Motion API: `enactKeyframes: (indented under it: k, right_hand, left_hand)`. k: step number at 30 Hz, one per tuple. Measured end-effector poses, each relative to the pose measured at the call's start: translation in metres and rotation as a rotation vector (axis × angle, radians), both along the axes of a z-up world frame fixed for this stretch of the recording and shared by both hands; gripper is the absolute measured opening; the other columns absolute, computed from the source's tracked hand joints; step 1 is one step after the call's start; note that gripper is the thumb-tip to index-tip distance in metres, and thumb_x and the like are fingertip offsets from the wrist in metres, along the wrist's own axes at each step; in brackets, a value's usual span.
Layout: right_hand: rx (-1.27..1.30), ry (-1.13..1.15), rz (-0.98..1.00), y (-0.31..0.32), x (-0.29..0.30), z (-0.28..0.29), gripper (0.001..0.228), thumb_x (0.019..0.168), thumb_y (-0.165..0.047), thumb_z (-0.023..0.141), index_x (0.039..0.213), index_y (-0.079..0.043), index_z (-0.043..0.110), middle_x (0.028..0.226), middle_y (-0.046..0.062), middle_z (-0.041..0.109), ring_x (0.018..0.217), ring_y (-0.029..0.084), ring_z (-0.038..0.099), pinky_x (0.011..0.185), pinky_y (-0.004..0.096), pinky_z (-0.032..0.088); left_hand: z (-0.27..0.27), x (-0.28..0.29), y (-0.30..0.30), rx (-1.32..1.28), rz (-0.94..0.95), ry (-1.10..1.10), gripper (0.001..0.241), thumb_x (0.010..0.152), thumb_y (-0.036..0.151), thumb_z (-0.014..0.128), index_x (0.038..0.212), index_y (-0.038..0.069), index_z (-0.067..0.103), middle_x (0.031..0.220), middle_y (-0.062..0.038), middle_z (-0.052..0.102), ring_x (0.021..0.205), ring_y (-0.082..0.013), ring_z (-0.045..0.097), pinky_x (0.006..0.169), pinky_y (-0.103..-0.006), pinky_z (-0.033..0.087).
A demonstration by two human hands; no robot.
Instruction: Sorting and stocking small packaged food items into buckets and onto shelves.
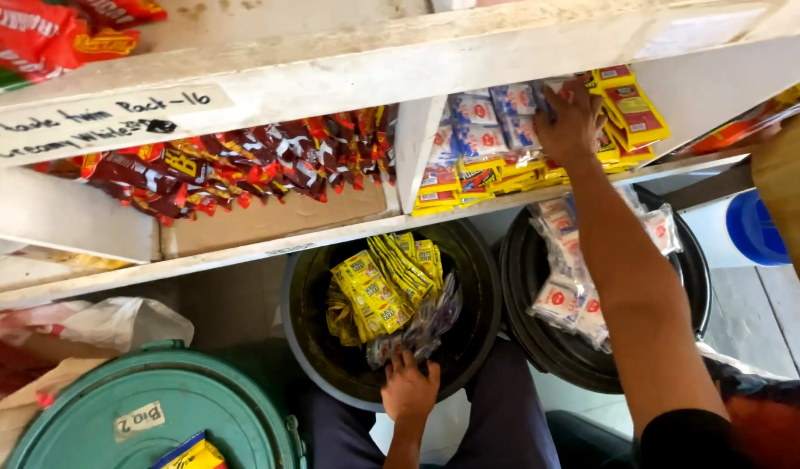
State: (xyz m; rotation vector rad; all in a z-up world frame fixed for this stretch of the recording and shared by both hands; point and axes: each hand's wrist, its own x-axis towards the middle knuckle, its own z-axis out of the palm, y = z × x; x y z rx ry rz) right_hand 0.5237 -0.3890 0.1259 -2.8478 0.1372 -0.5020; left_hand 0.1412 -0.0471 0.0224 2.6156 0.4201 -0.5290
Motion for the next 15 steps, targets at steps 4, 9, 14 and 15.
enactKeyframes:
  k: [4, 9, 14, 15]
  right_hand:
    - [0.020, 0.094, 0.128, -0.011, -0.001, 0.013, 0.048, 0.092, -0.030, 0.068, 0.140, -0.024, 0.069, 0.147, 0.011, 0.049, 0.127, 0.044, 0.039, 0.098, 0.069, 0.034]
    - [0.232, -0.098, 0.298, -0.046, -0.005, -0.007, 0.045, 0.098, -0.019, 0.067, 0.143, -0.012, 0.066, 0.140, 0.017, 0.058, 0.127, 0.041, 0.051, 0.105, 0.054, 0.042]
    - [0.392, -0.208, 0.198, -0.057, -0.101, 0.018, 0.041, 0.099, -0.012, 0.066, 0.140, -0.006, 0.065, 0.132, 0.019, 0.065, 0.122, 0.037, 0.060, 0.109, 0.045, 0.049]
    - [0.308, -0.155, 0.170, -0.064, -0.122, 0.023, 0.041, 0.099, -0.012, 0.067, 0.139, -0.005, 0.065, 0.134, 0.020, 0.064, 0.126, 0.037, 0.060, 0.110, 0.046, 0.049]
  left_hand:
    - [-0.003, -0.002, 0.001, -0.003, -0.035, 0.025, 0.051, 0.087, 0.050, 0.058, 0.117, 0.009, 0.060, 0.124, -0.011, 0.062, 0.115, -0.0331, 0.061, 0.084, -0.0492, 0.059]
    - [-0.006, -0.001, -0.001, -0.025, -0.021, -0.045, 0.054, 0.083, 0.049, 0.061, 0.117, 0.007, 0.060, 0.138, -0.012, 0.058, 0.115, -0.0357, 0.061, 0.081, -0.0526, 0.059]
    - [-0.019, -0.008, -0.001, 0.020, -0.052, -0.135, 0.062, 0.082, 0.051, 0.062, 0.127, 0.008, 0.059, 0.135, -0.016, 0.060, 0.123, -0.0377, 0.058, 0.082, -0.0543, 0.058]
    - [-0.019, -0.009, -0.001, 0.028, -0.053, -0.105, 0.061, 0.084, 0.052, 0.061, 0.126, 0.008, 0.060, 0.135, -0.015, 0.061, 0.126, -0.0372, 0.057, 0.083, -0.0541, 0.058]
